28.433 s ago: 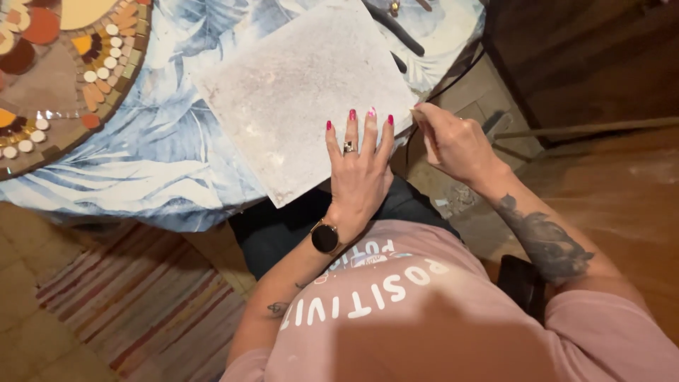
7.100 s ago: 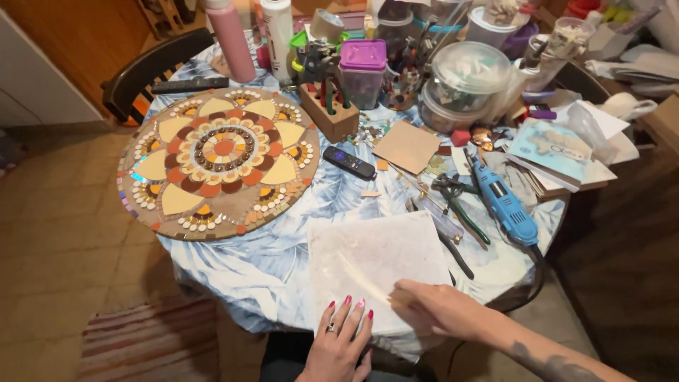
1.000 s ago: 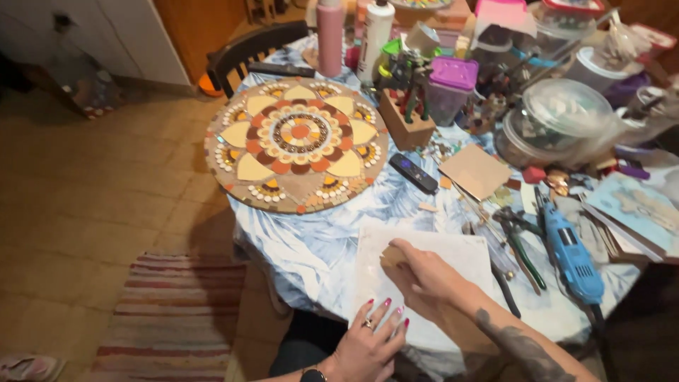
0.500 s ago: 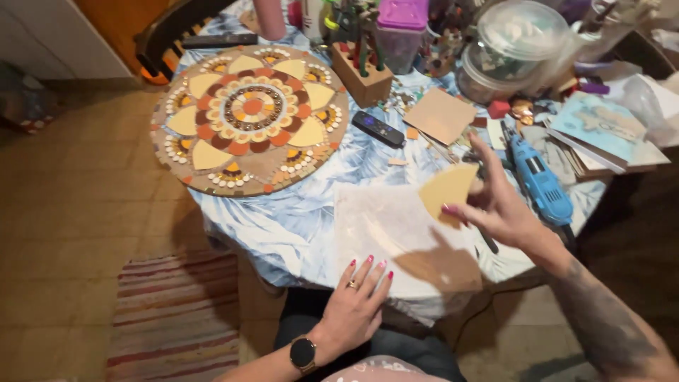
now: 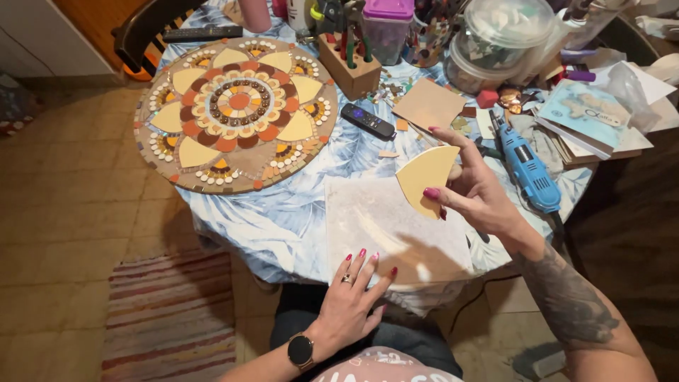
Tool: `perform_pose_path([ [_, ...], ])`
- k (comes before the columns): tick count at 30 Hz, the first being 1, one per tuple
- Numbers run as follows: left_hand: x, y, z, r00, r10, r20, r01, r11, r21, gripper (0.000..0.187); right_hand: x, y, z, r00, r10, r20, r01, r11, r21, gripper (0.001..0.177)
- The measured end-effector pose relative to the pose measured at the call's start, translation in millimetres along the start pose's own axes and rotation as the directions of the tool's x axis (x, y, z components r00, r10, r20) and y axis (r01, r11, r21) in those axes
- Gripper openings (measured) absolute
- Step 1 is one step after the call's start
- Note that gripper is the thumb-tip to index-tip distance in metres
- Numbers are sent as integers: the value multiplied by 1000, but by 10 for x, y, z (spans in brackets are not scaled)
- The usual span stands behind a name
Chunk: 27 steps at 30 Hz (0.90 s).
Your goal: Manually sanding a curved wooden piece for a mosaic.
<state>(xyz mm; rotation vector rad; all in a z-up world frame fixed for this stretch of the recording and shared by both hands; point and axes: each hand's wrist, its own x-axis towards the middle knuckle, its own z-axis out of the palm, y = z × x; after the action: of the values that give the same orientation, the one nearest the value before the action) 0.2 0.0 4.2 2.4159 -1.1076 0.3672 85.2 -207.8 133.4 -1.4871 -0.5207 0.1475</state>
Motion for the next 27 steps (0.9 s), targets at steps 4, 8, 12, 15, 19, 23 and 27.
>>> perform_pose_path([
  [4,19,-28,8,1000,-20,11,20,1000,-17,63,-20,52,-2,997,43,71,-28,978,-206,65],
  [8,-52,-53,145,997,10,-71,-7,999,43,61,-243,370,-27,922,383,62,-218,645,-733,63],
  [12,-57,-126,221,988,41,-146,-30,996,81,67,-350,525,-19,858,513,41,-214,429,-878,55],
  [15,-70,-125,190,994,38,-103,-31,997,71,72,-332,1048,-185,871,489,59,-182,431,-884,45],
  [19,-63,-122,177,995,30,-95,-24,997,71,74,196,1280,80,903,412,125,-53,395,-917,33],
  [23,-68,-120,220,996,24,-88,-17,997,80,74,441,1343,197,941,299,157,35,377,-926,25],
  [27,-68,-107,197,995,21,-93,-12,995,96,76,74,979,211,859,508,69,-106,307,-946,27],
])
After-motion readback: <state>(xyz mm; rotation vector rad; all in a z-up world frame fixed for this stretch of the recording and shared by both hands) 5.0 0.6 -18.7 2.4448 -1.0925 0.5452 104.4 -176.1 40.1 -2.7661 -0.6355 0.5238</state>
